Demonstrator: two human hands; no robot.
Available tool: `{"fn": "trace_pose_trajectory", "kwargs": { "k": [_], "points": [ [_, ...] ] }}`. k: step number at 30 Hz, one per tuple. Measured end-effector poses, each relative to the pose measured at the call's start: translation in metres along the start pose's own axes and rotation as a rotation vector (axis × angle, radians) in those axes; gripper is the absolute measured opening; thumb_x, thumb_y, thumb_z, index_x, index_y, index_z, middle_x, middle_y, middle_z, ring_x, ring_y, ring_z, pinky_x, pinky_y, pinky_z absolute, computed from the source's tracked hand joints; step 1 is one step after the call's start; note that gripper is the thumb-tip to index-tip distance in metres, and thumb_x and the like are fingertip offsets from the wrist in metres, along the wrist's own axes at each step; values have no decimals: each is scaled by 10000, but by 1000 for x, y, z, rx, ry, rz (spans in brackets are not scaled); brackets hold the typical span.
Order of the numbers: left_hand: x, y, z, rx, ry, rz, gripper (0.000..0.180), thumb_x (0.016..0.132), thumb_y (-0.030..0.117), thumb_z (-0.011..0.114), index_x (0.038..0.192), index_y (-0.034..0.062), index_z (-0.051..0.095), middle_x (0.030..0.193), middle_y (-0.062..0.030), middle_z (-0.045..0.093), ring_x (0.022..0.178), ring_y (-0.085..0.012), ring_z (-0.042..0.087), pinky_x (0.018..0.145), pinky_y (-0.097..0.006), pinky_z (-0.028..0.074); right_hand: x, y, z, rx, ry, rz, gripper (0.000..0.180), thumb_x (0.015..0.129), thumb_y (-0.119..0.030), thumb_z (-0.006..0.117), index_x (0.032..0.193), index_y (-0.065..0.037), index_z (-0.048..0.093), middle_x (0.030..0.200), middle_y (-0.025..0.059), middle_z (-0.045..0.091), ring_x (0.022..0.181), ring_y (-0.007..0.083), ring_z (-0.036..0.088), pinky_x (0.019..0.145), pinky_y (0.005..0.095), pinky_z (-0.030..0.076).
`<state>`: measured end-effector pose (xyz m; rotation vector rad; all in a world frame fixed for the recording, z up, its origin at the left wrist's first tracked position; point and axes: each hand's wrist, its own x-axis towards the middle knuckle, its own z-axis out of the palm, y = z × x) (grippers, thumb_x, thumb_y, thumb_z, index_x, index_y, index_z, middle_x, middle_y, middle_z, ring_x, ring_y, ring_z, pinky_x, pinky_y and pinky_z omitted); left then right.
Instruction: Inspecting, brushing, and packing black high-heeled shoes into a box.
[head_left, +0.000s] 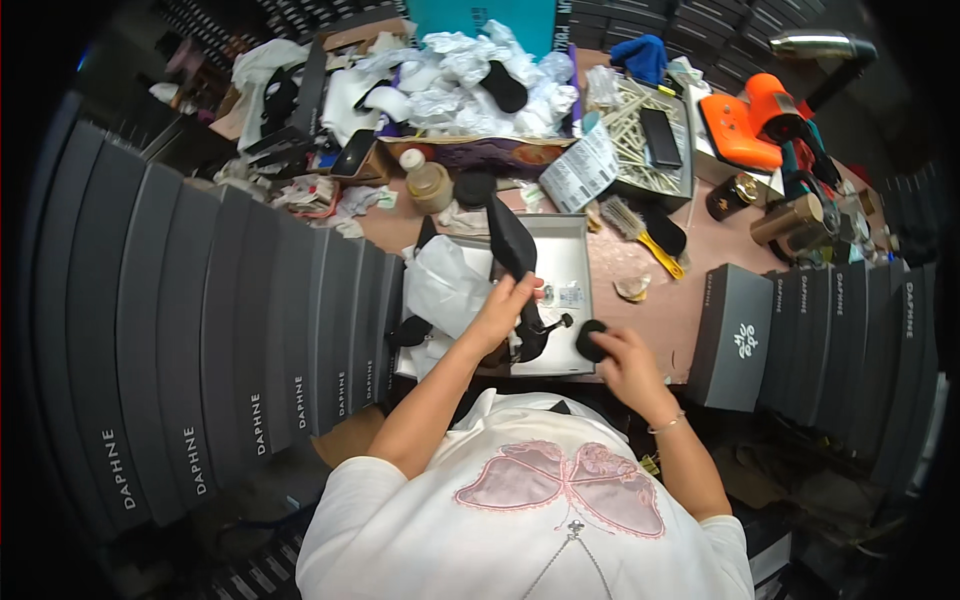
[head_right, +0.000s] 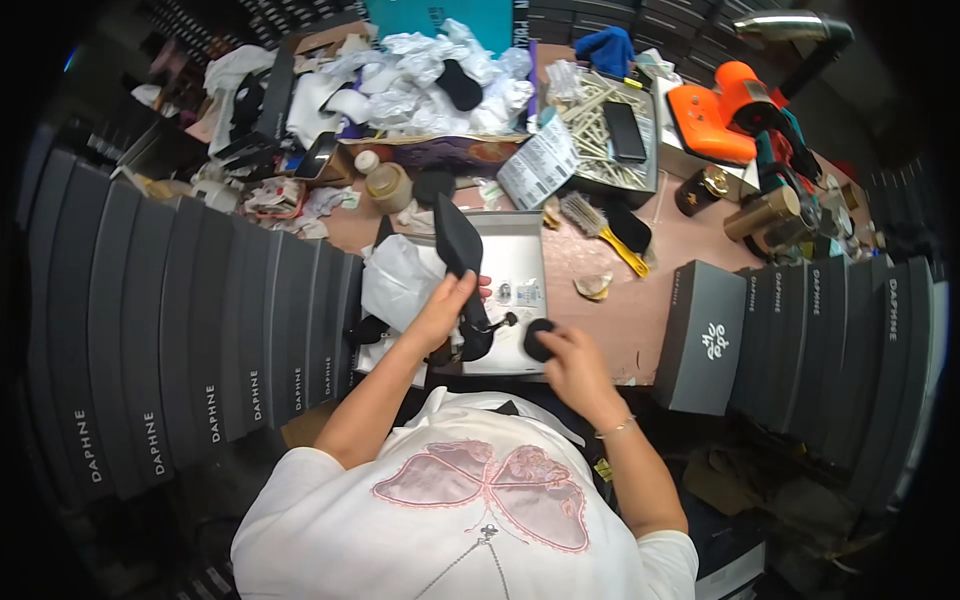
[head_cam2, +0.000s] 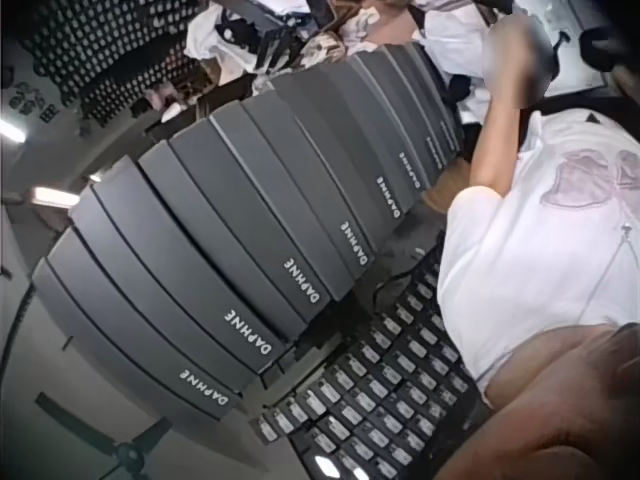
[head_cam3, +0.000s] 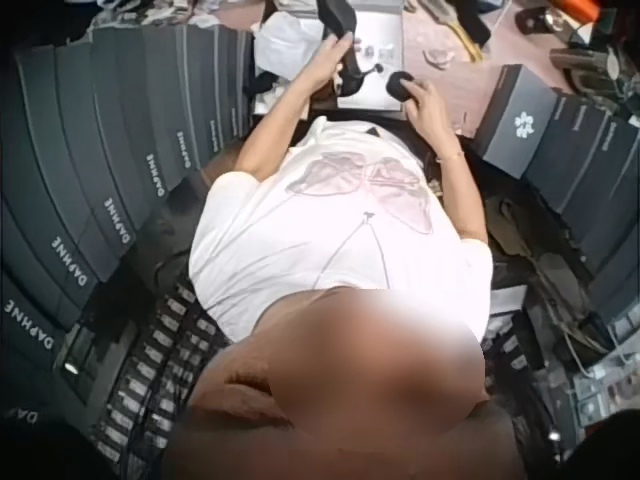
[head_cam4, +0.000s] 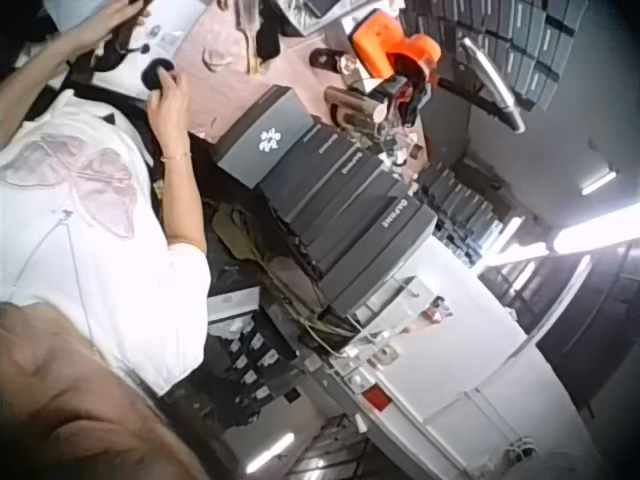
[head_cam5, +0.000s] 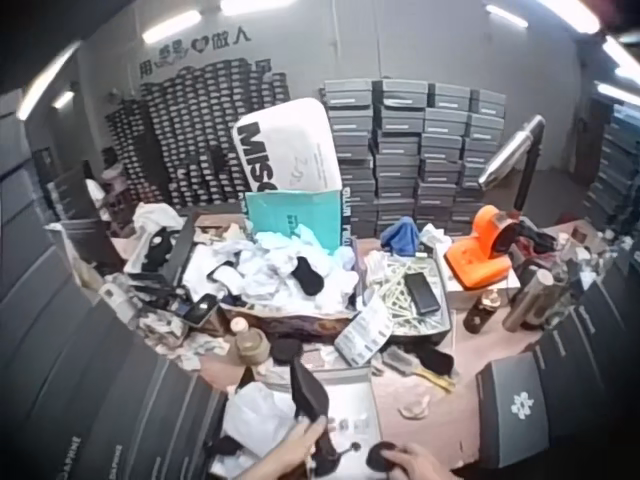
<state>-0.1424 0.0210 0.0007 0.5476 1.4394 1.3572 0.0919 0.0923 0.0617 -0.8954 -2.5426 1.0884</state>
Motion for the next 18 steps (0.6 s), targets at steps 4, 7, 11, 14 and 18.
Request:
{"fn": "trace_pose_trajectory", "kwargs": {
  "k": [4, 7, 11, 14, 18],
  "points": [
    [-34, 10, -63, 840, 70, 71, 320, 857, 239, 563, 897, -68, 641, 1070, -237, 628, 1003, -340, 604, 839, -400, 478, -16, 40, -27, 2, 153, 256, 394, 757, -13, 544, 1143, 30, 610, 990, 178, 588, 862, 328, 596, 787, 360, 476],
    [-61, -6, -131, 1374, 148, -361, 220, 776, 152, 601, 826, -57, 648, 1026, -248, 626, 967, -362, 603, 786, -454, 503, -8, 37, -21, 67, 87, 233, 395, 760, -23, 548, 1147, 34, 604, 1005, 187, 586, 899, 327, 596, 806, 358, 475],
    [-43, -40, -156, 1467, 345, 35, 171, 760, 138, 626, 798, -25, 659, 936, -212, 628, 929, -353, 606, 790, -447, 514, 11, -6, 6, 274, -43, 101, 408, 752, -22, 549, 1156, 12, 603, 1027, 186, 585, 937, 312, 588, 850, 340, 464],
    [-15, -44, -154, 1451, 308, -57, 213, 775, 162, 615, 885, -14, 668, 978, -212, 642, 977, -351, 611, 829, -427, 513, 29, -52, 21, 501, -233, -111, 470, 758, -36, 554, 1227, -49, 579, 1064, 156, 573, 981, 278, 572, 882, 324, 450],
    [25, -80, -170, 1237, 271, -548, 417, 798, 261, 605, 1126, 3, 603, 1136, -250, 612, 1104, -357, 578, 903, -438, 477, 60, -75, 77, 196, -307, -432, 478, 747, -66, 575, 1224, -76, 582, 1044, 153, 561, 923, 319, 574, 828, 389, 469]
  ]
}}
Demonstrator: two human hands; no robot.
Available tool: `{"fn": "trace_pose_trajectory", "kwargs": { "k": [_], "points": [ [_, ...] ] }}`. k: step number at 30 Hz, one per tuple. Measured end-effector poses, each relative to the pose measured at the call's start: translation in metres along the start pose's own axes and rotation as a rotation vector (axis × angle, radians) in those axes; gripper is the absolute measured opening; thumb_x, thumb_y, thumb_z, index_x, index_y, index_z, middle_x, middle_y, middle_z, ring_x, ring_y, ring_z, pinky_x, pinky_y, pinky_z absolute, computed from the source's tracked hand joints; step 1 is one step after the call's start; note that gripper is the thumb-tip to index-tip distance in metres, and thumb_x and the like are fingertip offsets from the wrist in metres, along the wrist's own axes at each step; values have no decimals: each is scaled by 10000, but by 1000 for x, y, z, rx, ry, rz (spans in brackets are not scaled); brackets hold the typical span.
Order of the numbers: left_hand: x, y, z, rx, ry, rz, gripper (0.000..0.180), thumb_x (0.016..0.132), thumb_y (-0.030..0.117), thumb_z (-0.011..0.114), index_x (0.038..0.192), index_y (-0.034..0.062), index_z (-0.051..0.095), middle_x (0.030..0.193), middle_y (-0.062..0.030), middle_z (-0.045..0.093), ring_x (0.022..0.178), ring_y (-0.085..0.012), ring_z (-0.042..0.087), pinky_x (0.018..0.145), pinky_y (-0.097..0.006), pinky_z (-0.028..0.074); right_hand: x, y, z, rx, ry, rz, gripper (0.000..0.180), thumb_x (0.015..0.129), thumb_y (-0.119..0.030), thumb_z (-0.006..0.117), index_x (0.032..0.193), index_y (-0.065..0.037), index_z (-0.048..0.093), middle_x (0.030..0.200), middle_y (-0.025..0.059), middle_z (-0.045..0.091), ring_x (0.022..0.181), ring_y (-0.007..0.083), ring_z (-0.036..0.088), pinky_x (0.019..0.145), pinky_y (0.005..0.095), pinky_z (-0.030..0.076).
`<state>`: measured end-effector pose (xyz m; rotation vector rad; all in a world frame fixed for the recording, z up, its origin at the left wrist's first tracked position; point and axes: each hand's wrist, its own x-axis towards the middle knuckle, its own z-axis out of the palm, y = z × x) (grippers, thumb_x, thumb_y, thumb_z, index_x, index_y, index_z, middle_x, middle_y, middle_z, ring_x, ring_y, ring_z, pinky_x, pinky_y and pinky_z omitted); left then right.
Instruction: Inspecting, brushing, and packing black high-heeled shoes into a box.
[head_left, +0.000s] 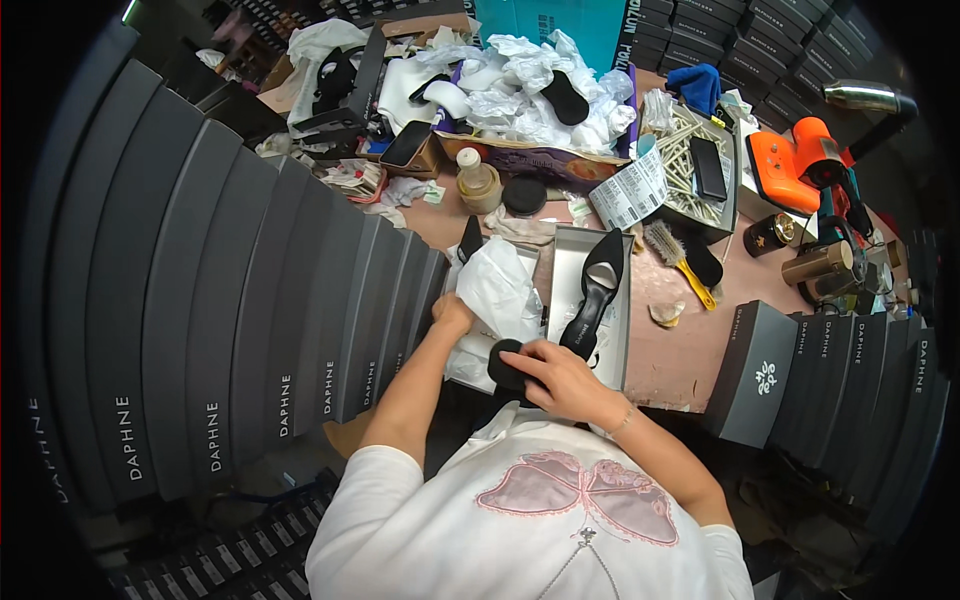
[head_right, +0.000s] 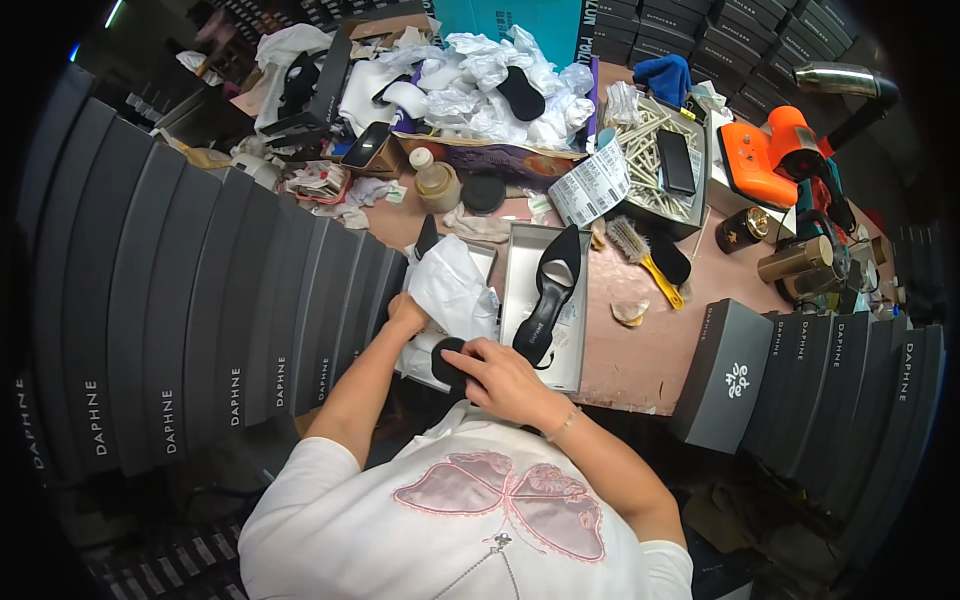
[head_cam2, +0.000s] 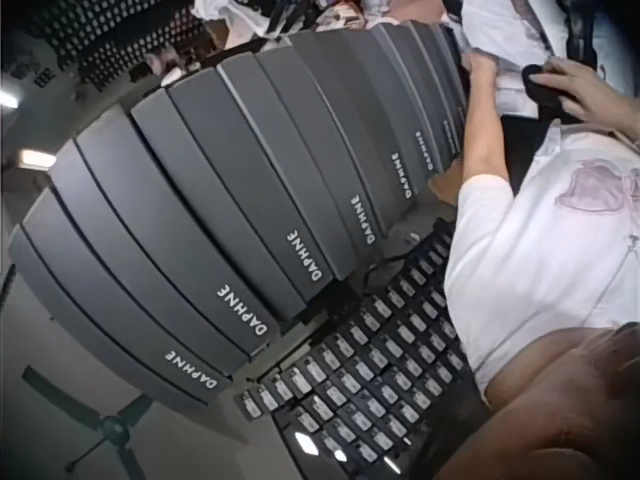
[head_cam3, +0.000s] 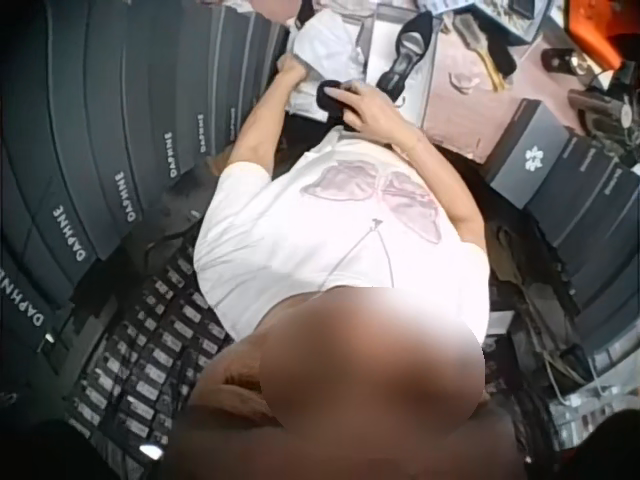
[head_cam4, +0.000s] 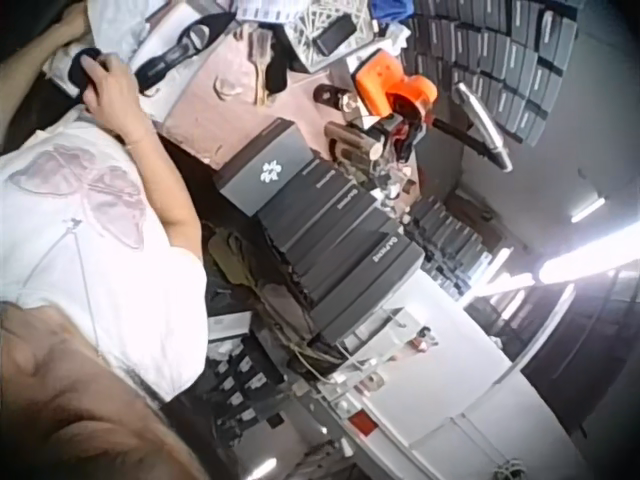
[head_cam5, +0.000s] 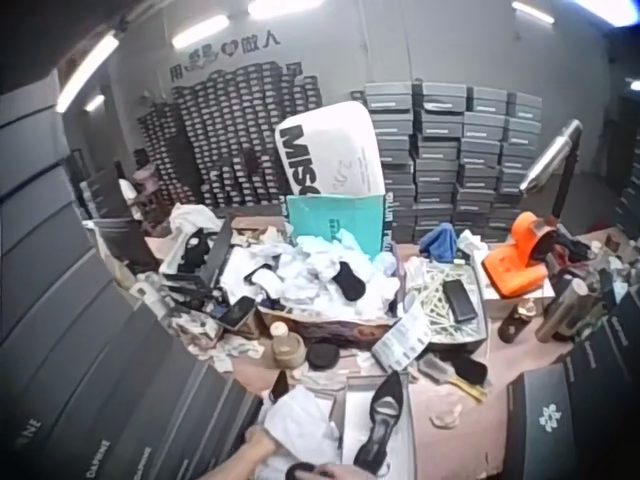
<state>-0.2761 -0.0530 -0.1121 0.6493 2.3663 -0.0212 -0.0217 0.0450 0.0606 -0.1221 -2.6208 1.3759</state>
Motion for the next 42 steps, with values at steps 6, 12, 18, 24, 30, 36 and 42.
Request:
{"fn": "trace_pose_trajectory", "kwargs": {
  "k": [6, 12, 18, 24, 30, 36, 42],
  "points": [
    [-65, -10, -52, -626, 119, 417, 448, 788, 185, 629, 1105, -110, 513, 1072, -195, 619, 965, -283, 609, 844, -369, 472, 53, 71, 15, -472, 156, 72, 403, 731, -92, 601, 1134, -96, 609, 1006, 135, 570, 887, 320, 575, 747, 414, 459],
    [-147, 5, -87, -1018, -131, 528, 336, 799, 105, 671, 1057, -86, 569, 992, -75, 611, 887, -115, 549, 769, -264, 472, 40, 42, -42, -90, 567, 121, 410, 777, -32, 532, 1180, -46, 605, 1054, 163, 562, 889, 311, 590, 805, 377, 477],
    [-191, 57, -66, -987, -484, 701, 263, 803, 75, 696, 1052, -2, 654, 958, -19, 662, 859, -93, 574, 781, -260, 476, 29, 1, -101, -682, 241, -439, 292, 713, -114, 608, 999, -96, 661, 918, 68, 607, 855, 221, 571, 681, 346, 435],
    [-192, 92, -59, -817, -361, 954, 287, 786, 121, 713, 1001, -58, 649, 871, -55, 672, 770, -88, 563, 686, -266, 476, -7, -24, -103, -661, 335, -454, 348, 707, -122, 611, 1051, -140, 660, 894, 22, 593, 798, 184, 560, 679, 327, 424],
    [-164, 93, -85, -602, -536, 884, 248, 757, 105, 726, 944, -40, 652, 793, -24, 652, 743, -80, 554, 667, -272, 473, 1, 2, -137, -672, 549, -94, 316, 700, -51, 628, 1012, -87, 659, 980, 72, 617, 853, 241, 574, 715, 352, 432],
    [-121, 108, -142, -260, -285, 871, 308, 764, 240, 749, 759, -49, 642, 626, -41, 620, 567, -115, 555, 551, -282, 462, -15, 57, -153, -777, 700, 306, 386, 734, 20, 591, 1110, -57, 629, 1008, 95, 582, 927, 281, 571, 798, 378, 445],
    [-113, 120, -212, -966, -535, 888, 278, 870, 169, 668, 1064, 1, 561, 851, -71, 641, 713, -158, 638, 652, -287, 532, -3, 23, -138, -186, 840, 217, 474, 762, 12, 546, 1234, -26, 570, 1087, 169, 542, 1005, 300, 553, 911, 338, 424]
  ]
}}
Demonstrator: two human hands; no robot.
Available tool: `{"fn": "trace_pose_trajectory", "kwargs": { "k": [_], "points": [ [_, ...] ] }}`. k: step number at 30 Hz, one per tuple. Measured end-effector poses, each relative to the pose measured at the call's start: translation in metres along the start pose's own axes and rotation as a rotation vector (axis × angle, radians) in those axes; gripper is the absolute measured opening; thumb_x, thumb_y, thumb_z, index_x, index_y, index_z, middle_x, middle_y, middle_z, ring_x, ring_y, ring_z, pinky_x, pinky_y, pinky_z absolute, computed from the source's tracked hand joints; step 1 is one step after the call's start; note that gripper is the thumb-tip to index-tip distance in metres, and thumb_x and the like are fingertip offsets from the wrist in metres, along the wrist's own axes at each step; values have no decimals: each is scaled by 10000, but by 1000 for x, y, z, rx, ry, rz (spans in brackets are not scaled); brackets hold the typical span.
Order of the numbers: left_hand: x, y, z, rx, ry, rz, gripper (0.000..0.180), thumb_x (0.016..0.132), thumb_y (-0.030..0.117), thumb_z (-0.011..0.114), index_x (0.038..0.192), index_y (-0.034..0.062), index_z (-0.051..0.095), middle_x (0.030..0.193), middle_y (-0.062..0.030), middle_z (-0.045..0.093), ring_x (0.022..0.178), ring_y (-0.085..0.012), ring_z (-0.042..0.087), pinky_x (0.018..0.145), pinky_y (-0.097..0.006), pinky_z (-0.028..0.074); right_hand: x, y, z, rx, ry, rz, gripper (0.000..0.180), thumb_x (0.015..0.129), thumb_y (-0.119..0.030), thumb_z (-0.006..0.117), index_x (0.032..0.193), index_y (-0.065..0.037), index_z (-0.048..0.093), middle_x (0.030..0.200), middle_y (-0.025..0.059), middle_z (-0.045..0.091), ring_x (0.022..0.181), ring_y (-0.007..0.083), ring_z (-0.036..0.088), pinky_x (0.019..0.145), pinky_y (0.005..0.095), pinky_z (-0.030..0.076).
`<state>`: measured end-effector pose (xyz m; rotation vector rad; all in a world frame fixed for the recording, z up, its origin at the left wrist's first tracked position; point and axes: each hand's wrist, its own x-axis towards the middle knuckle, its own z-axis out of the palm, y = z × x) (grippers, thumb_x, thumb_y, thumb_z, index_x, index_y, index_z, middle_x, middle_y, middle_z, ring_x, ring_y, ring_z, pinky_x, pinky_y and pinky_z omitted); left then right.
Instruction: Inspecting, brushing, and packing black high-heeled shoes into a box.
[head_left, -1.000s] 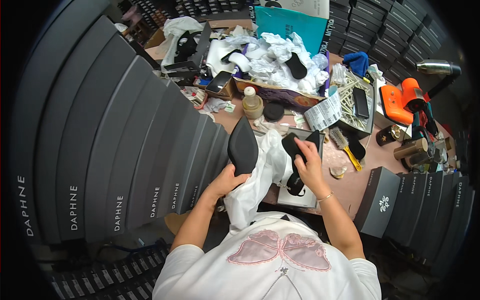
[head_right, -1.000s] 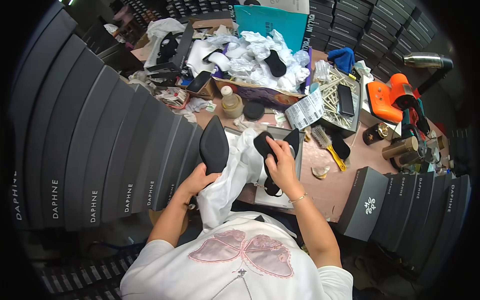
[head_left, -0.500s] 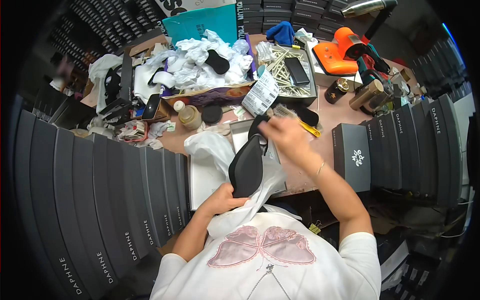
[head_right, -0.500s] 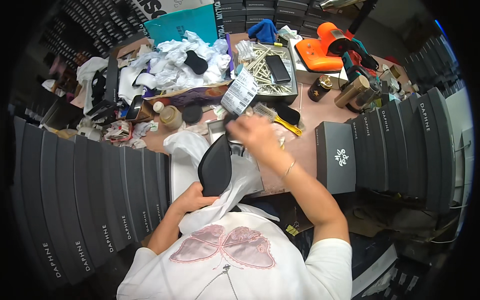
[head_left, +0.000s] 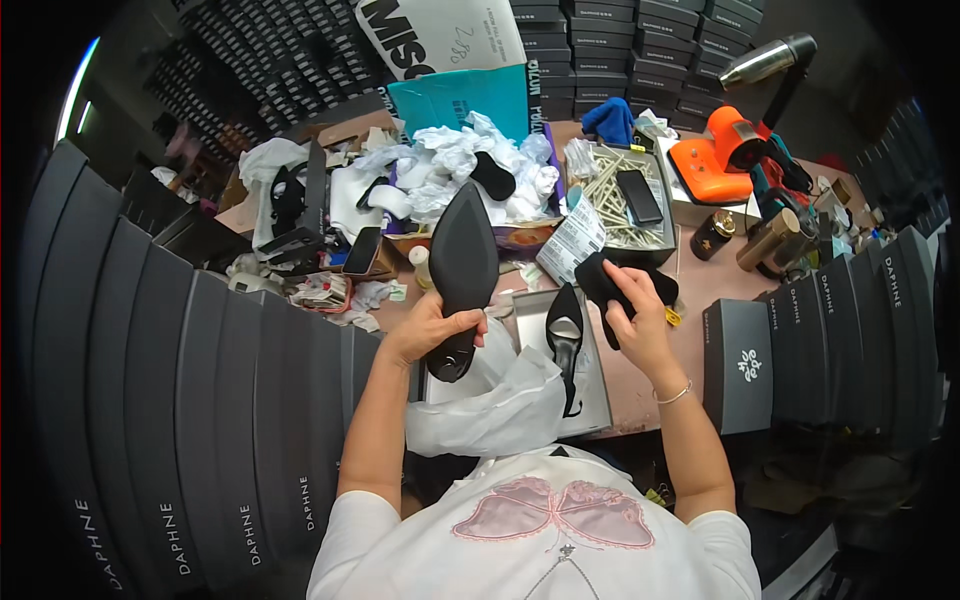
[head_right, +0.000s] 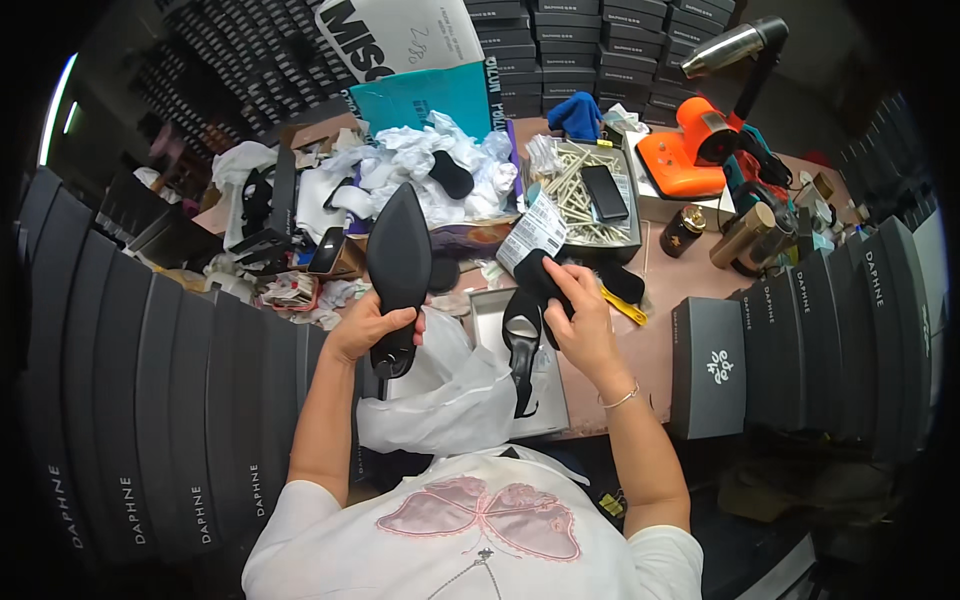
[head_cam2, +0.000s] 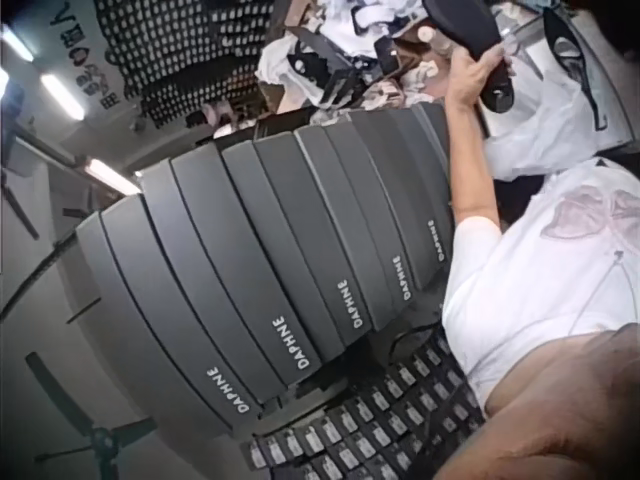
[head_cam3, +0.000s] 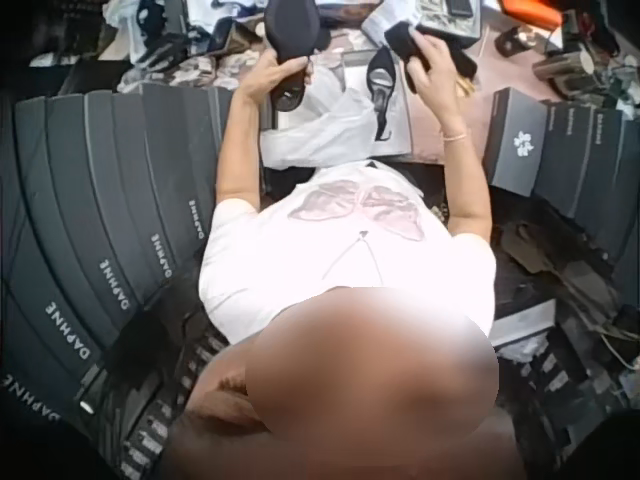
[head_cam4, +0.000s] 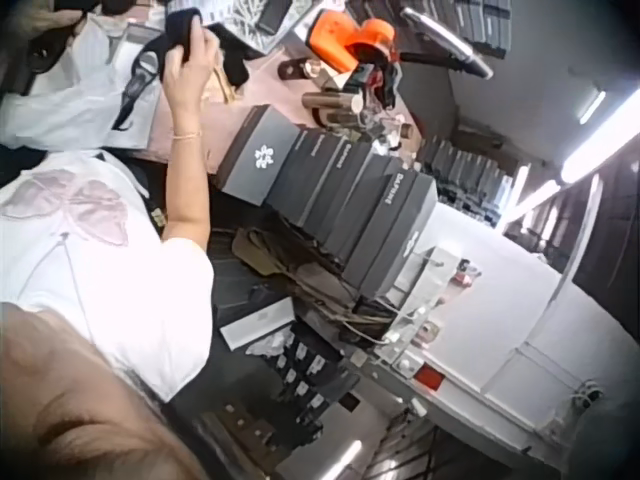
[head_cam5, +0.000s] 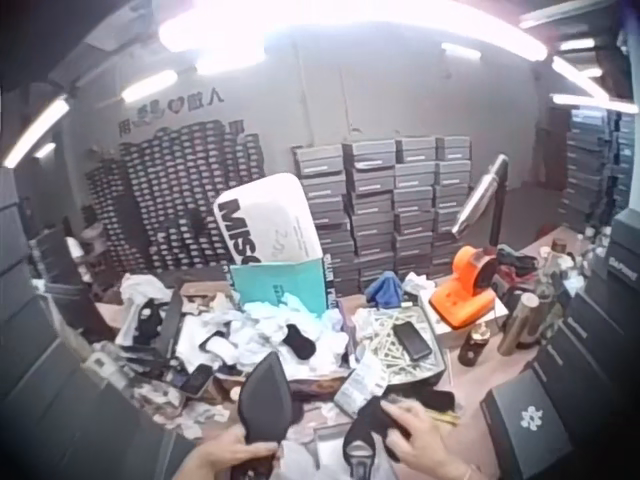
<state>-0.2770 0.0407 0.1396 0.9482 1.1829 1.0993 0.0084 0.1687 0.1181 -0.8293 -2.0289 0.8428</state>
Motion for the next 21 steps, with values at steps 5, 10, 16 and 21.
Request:
{"fn": "trace_pose_trajectory", "kwargs": {
  "k": [5, 10, 16, 21],
  "points": [
    [-7, 8, 12, -25, -122, -2, 253, 839, 139, 701, 1019, 4, 588, 830, -73, 642, 716, -160, 639, 652, -283, 517, 14, -37, 6, 108, 142, -82, 486, 766, 21, 537, 1252, 8, 539, 1101, 165, 540, 999, 297, 547, 893, 342, 438],
    [-14, -9, 30, 147, -164, -79, 204, 821, 116, 713, 970, 11, 620, 815, -42, 646, 699, -106, 616, 631, -247, 491, 4, -88, 29, -269, -87, -860, 431, 715, -93, 607, 1146, -107, 620, 1022, 80, 577, 816, 243, 575, 706, 331, 433],
    [-19, -24, 50, 118, -213, -138, 212, 781, 44, 735, 957, 3, 623, 785, -45, 638, 699, -122, 626, 625, -257, 494, 62, 28, -13, -340, 196, -170, 394, 773, -33, 578, 1165, -47, 611, 1035, 141, 571, 932, 293, 578, 793, 364, 456],
    [-19, -30, 51, 84, -270, -145, 242, 835, 109, 691, 1029, -4, 599, 850, -60, 638, 747, -138, 629, 672, -273, 505, 12, 21, 3, 324, 176, 187, 422, 844, -43, 561, 1265, -19, 550, 1079, 92, 542, 949, 150, 544, 827, 251, 437]
  ]
}}
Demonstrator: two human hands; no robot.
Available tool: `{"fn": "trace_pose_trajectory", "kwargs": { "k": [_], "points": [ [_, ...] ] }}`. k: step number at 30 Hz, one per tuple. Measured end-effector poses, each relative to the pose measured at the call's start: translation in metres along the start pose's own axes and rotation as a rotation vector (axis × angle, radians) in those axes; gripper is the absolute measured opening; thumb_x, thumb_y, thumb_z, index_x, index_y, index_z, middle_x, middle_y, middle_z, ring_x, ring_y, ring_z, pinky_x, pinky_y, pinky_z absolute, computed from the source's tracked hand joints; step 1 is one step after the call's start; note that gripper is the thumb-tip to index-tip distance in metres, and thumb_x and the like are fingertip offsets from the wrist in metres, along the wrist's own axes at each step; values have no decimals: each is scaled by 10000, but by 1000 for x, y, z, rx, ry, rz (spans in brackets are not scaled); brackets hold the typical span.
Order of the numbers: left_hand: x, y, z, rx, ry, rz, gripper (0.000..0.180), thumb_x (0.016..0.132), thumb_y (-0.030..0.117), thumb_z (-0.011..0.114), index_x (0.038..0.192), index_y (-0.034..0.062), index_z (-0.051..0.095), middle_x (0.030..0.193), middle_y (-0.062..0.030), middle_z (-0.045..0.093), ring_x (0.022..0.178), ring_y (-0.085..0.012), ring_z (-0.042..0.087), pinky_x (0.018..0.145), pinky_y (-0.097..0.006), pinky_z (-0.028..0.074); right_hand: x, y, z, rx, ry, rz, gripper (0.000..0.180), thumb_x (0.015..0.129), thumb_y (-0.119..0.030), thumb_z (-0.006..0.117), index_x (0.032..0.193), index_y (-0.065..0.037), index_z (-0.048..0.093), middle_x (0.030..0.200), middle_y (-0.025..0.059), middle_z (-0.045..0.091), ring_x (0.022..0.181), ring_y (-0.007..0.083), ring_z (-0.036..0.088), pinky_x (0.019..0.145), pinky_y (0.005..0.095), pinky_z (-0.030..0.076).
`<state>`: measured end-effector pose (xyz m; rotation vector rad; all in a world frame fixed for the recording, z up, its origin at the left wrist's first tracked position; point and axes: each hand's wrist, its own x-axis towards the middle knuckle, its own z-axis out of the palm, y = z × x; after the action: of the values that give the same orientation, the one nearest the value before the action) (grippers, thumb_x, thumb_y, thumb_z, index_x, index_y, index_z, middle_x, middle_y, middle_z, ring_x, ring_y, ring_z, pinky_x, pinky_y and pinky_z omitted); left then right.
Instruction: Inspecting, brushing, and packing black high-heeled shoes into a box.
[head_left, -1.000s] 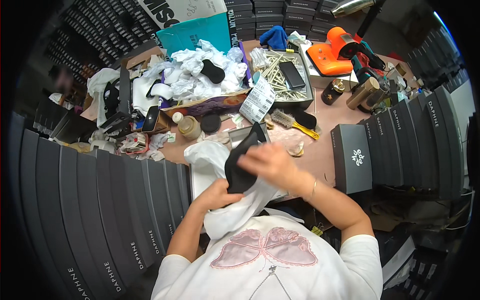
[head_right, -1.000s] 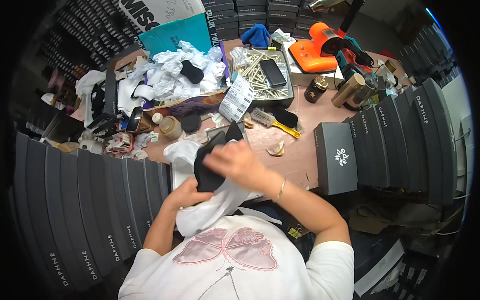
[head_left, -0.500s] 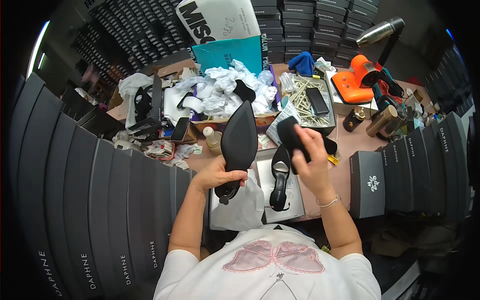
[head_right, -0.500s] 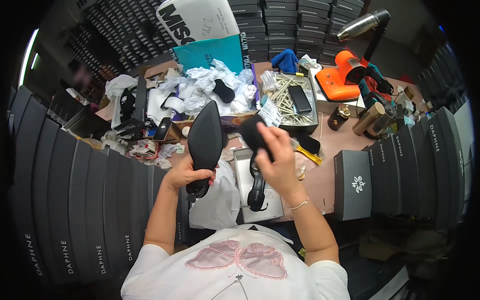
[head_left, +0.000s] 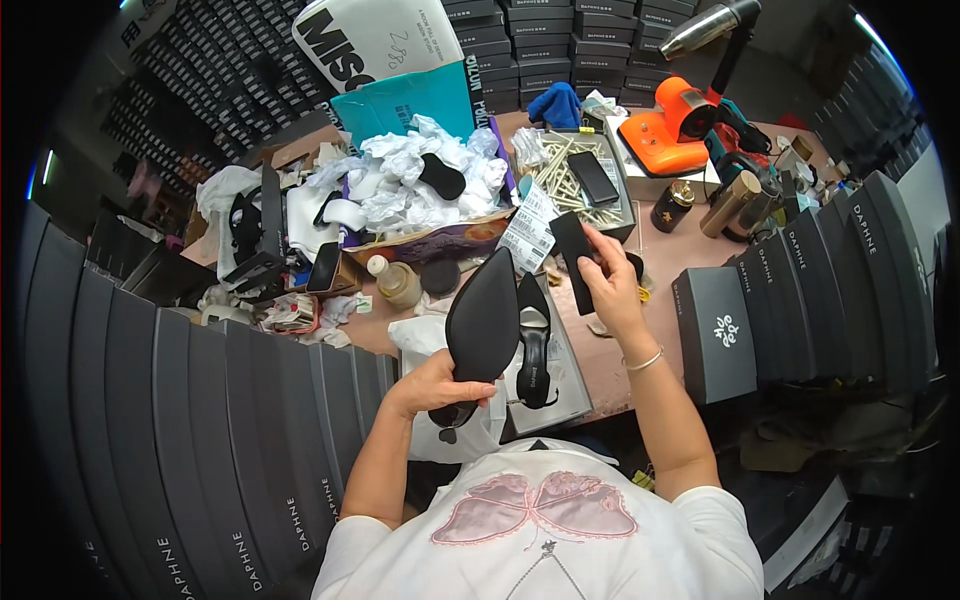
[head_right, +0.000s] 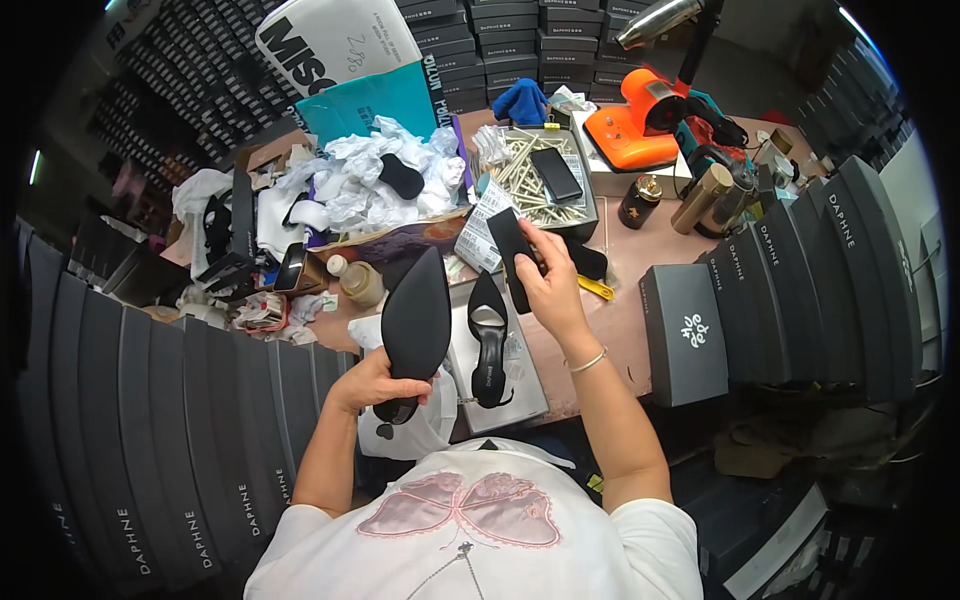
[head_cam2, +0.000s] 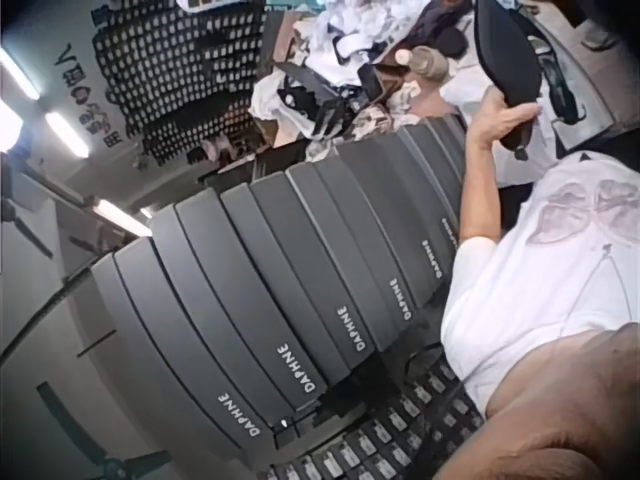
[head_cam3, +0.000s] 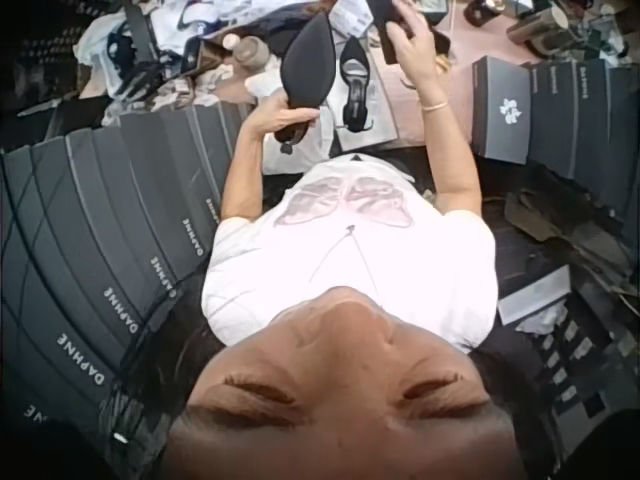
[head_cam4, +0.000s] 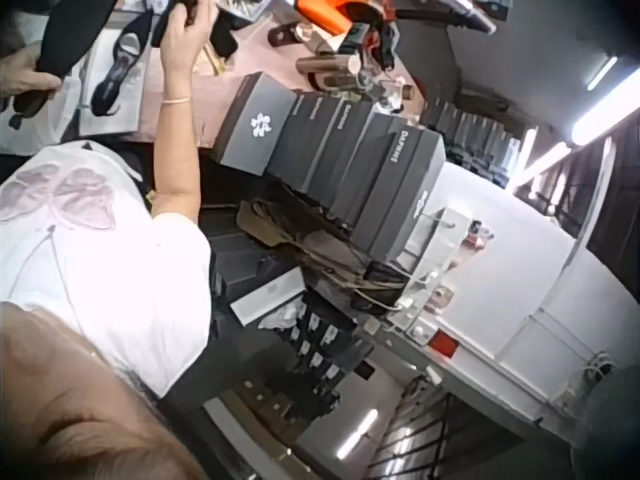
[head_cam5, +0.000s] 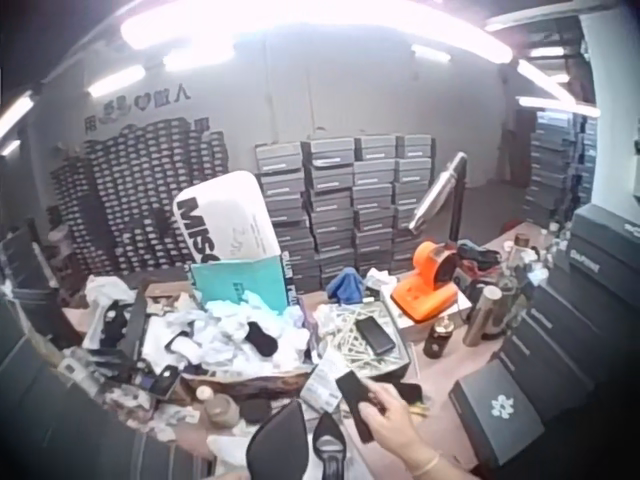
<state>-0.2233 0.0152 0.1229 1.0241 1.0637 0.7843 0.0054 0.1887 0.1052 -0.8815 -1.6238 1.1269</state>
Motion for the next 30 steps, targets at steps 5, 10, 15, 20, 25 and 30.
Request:
{"fn": "trace_pose_trajectory", "kwargs": {
  "k": [5, 10, 15, 20, 25, 30],
  "points": [
    [26, -13, -1, -518, -33, 85, 714, 919, 632, 347, 1198, -5, 510, 950, -87, 627, 838, -189, 649, 788, -318, 527, -40, -1, 0, 167, 11, 115, 442, 864, -11, 524, 1305, -10, 507, 1129, 59, 518, 961, 100, 527, 833, 231, 439],
    [43, -13, 3, -573, 47, 67, 768, 923, 669, 229, 1190, 11, 521, 917, -91, 627, 833, -190, 645, 770, -317, 536, -65, -38, 43, -300, -357, -431, 470, 733, -13, 594, 1201, -32, 556, 1076, 156, 542, 1010, 331, 528, 889, 419, 434],
    [48, -35, -14, -616, 251, 51, 671, 958, 604, 265, 1163, 22, 527, 884, -89, 621, 822, -176, 637, 716, -319, 539, -120, -6, 5, -353, -754, -112, 386, 710, -1, 594, 1093, -11, 637, 989, 132, 582, 908, 312, 574, 816, 397, 467],
    [52, -27, -3, -665, 534, 85, 647, 956, 595, 300, 1163, 21, 517, 873, -69, 593, 788, -176, 616, 719, -320, 529, -110, -52, 32, -308, -336, -459, 468, 683, 24, 617, 1145, -49, 628, 1047, 102, 580, 885, 273, 570, 773, 372, 457],
    [45, -28, -5, -647, 533, 182, 673, 937, 616, 324, 1213, 25, 486, 868, -43, 548, 779, -137, 582, 731, -285, 508, -128, -4, 28, -577, -516, -428, 506, 640, -13, 652, 1139, -87, 626, 1033, 69, 549, 895, 261, 540, 744, 359, 419],
    [42, -18, -1, -288, 616, 118, 720, 931, 634, 325, 1288, 18, 432, 1025, -54, 544, 973, -147, 542, 852, -283, 459, -88, -35, 9, -283, -142, -112, 447, 769, -62, 651, 1205, -1, 574, 1102, 171, 534, 1005, 316, 551, 896, 398, 433]
  ]
}}
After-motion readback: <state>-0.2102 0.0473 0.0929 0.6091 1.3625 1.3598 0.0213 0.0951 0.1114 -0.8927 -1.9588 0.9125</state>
